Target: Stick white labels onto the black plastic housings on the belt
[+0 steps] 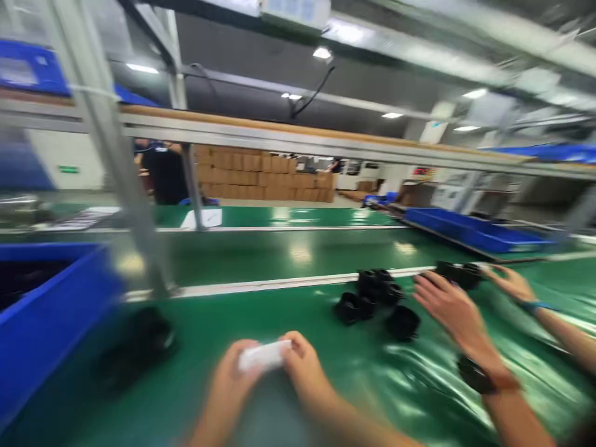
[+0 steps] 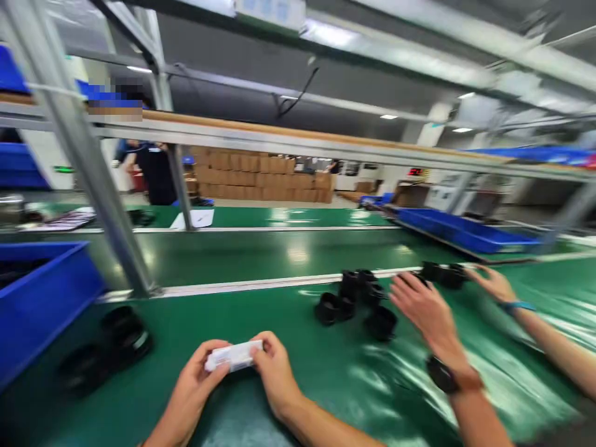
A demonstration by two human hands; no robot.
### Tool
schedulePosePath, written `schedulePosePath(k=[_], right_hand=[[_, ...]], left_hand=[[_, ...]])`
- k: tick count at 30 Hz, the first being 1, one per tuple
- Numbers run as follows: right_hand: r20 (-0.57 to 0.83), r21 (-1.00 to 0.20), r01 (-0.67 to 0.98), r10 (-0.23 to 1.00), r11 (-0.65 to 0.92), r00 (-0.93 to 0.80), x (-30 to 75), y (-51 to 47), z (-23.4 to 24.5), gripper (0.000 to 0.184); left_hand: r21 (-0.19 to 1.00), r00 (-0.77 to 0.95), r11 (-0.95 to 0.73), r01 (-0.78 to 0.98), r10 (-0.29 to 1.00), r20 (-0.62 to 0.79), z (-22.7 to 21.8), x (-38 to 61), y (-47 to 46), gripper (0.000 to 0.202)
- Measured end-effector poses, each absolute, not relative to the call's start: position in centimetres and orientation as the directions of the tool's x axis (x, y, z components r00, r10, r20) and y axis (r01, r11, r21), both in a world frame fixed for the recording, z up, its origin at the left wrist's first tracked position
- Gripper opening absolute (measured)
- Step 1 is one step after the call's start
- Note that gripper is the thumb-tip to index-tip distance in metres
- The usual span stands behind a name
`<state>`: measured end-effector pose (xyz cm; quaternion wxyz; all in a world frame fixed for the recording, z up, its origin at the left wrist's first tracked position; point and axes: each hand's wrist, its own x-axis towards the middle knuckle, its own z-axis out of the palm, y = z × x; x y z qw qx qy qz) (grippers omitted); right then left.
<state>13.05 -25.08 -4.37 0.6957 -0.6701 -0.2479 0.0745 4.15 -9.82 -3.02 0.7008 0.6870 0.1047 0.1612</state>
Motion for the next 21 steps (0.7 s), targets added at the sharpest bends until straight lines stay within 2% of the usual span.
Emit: schedulePosePath(k=[3,7,12,17,21], right_hand=[[0.255,-0.965,0.251,0.509,0.078,0.822,13.6,-25.2,-5.3,0.021],[0.344,-0.908,0.420,0.564,-0.004,0.750,13.8,-26.4,-4.9,0.033],[0.392,-0.827,0.559,0.655,-0.056,0.646,13.4,-26.5,-4.6,0.006],[0.364,-0.825,0.557,0.663,-0.097,0.655,13.2,-26.3,-3.9,0.008],[0.375,-0.824,0.553,0.609,-0.127,0.699,12.2,-25.8,-3.4,0.003]], left_hand=[[0.999,0.922,0.022,-0.049,0.385,0.037,-2.0,4.2,-9.8,0.032],[0.999,0.943,0.014,-0.052,0.331,0.045,-1.9,3.7,-9.9,0.018],[0.998,0.950,-0.057,-0.020,0.310,0.037,-1.2,3.6,-10.2,0.017],[0.991,0.955,-0.130,-0.038,0.287,0.074,-1.4,3.7,-9.6,0.017],[0.980,0.955,-0.189,-0.064,0.273,0.115,-3.5,3.5,-9.4,0.026]])
